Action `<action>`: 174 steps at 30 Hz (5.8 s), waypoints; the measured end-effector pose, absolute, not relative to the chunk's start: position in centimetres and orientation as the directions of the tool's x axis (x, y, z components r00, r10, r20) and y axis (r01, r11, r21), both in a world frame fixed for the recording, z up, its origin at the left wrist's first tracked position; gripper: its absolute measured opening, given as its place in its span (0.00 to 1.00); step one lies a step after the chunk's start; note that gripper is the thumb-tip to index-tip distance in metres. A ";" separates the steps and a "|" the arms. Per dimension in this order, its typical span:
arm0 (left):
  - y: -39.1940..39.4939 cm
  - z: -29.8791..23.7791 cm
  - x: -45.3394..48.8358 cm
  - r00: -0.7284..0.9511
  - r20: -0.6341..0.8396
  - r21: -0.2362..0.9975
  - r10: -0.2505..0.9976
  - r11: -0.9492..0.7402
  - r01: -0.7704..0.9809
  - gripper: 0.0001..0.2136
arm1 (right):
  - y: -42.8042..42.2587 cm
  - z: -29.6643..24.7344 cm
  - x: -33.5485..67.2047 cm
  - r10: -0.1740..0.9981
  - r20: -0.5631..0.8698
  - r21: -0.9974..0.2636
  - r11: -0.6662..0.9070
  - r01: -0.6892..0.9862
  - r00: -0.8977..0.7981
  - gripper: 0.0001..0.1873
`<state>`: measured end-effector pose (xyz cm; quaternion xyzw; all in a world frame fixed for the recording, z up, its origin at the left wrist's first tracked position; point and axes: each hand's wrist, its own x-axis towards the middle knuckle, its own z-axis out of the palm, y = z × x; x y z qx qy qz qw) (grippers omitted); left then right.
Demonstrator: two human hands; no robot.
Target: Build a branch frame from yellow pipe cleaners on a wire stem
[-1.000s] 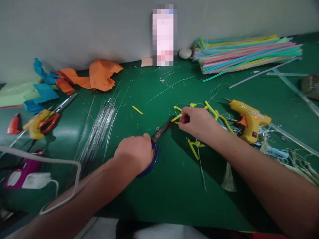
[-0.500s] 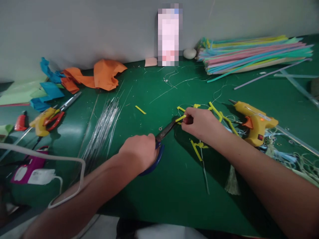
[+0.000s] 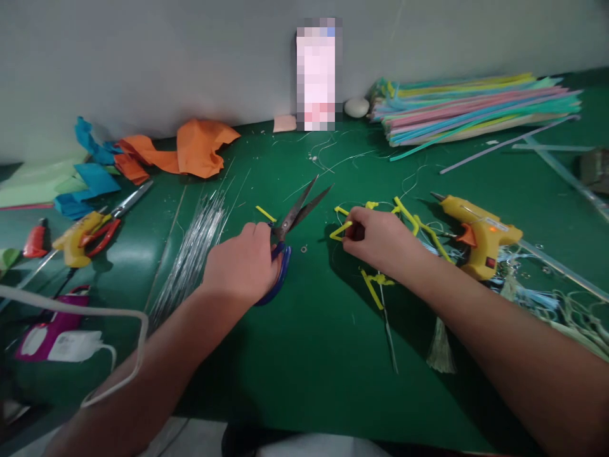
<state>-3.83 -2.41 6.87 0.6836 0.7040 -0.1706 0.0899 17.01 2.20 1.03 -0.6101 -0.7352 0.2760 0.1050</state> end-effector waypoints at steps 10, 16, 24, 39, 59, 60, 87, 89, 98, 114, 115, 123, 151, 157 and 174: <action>-2.2 6.2 -4.8 0.015 -0.332 0.196 0.943 0.053 0.979 0.11 | 1.9 1.9 16.6 0.952 -0.171 -0.549 0.122 0.827 -0.254 0.15; -2.2 5.2 -5.6 0.241 -0.474 0.788 0.847 0.286 0.546 0.13 | 2.3 1.9 17.2 0.923 -0.239 -0.604 0.102 0.790 -0.302 0.10; -1.5 2.8 -5.7 0.714 -0.471 0.776 0.518 0.628 0.056 0.16 | 2.4 2.4 17.4 0.896 -0.280 -0.597 0.118 0.793 -0.344 0.03; -2.3 2.1 -5.5 0.707 -0.529 0.669 0.469 0.743 0.008 0.21 | 2.8 1.9 17.6 0.909 -0.335 -0.791 -0.127 0.598 -0.250 0.03; -3.0 1.2 -5.9 0.853 -0.439 0.559 0.282 0.829 0.013 0.17 | 3.4 1.4 17.9 0.890 -0.431 -0.898 -0.407 0.169 -0.147 0.10; -3.0 0.9 -6.0 0.866 -0.412 0.560 0.283 0.829 -0.004 0.17 | 3.5 1.2 17.9 0.895 -0.425 -0.901 -0.405 0.153 -0.134 0.09; -2.9 -0.1 -4.9 0.851 -0.360 0.578 0.382 0.807 -0.118 0.17 | 3.0 0.7 17.9 0.861 -0.460 -0.888 -0.451 0.091 -0.217 0.05; -2.9 -0.2 -4.7 0.849 -0.359 0.586 0.388 0.802 -0.119 0.16 | 2.9 0.8 17.8 0.860 -0.454 -0.890 -0.449 0.081 -0.232 0.05; -3.6 0.0 -3.6 0.767 -0.419 0.614 0.487 0.774 -0.156 0.08 | 2.8 0.8 17.6 0.855 -0.409 -0.912 -0.378 0.157 -0.320 0.07; -3.8 0.2 -3.8 0.750 -0.486 0.594 0.449 0.799 -0.093 0.21 | 2.7 0.8 17.7 0.871 -0.390 -0.920 -0.355 0.164 -0.301 0.09; -3.8 0.1 -3.9 0.757 -0.476 0.594 0.448 0.798 -0.099 0.21 | 2.7 0.7 17.7 0.872 -0.385 -0.922 -0.351 0.162 -0.302 0.09; -3.9 0.1 -4.0 0.765 -0.469 0.574 0.441 0.811 -0.115 0.21 | 2.7 0.8 17.7 0.873 -0.383 -0.923 -0.347 0.168 -0.303 0.09; -4.1 -0.2 -3.8 0.818 -0.374 0.647 0.437 0.755 -0.108 0.20 | 2.7 0.7 17.4 0.867 -0.416 -0.909 -0.396 0.128 -0.272 0.10; -2.8 1.9 -5.0 0.725 -0.402 0.782 0.559 0.622 -0.046 0.21 | 2.7 0.6 17.2 0.870 -0.421 -0.905 -0.381 0.191 -0.258 0.08; -1.5 4.9 -6.0 -0.027 -0.222 -0.006 0.975 0.026 1.000 0.20 | 1.2 0.5 16.3 0.611 0.263 -0.434 0.766 0.475 -0.746 0.06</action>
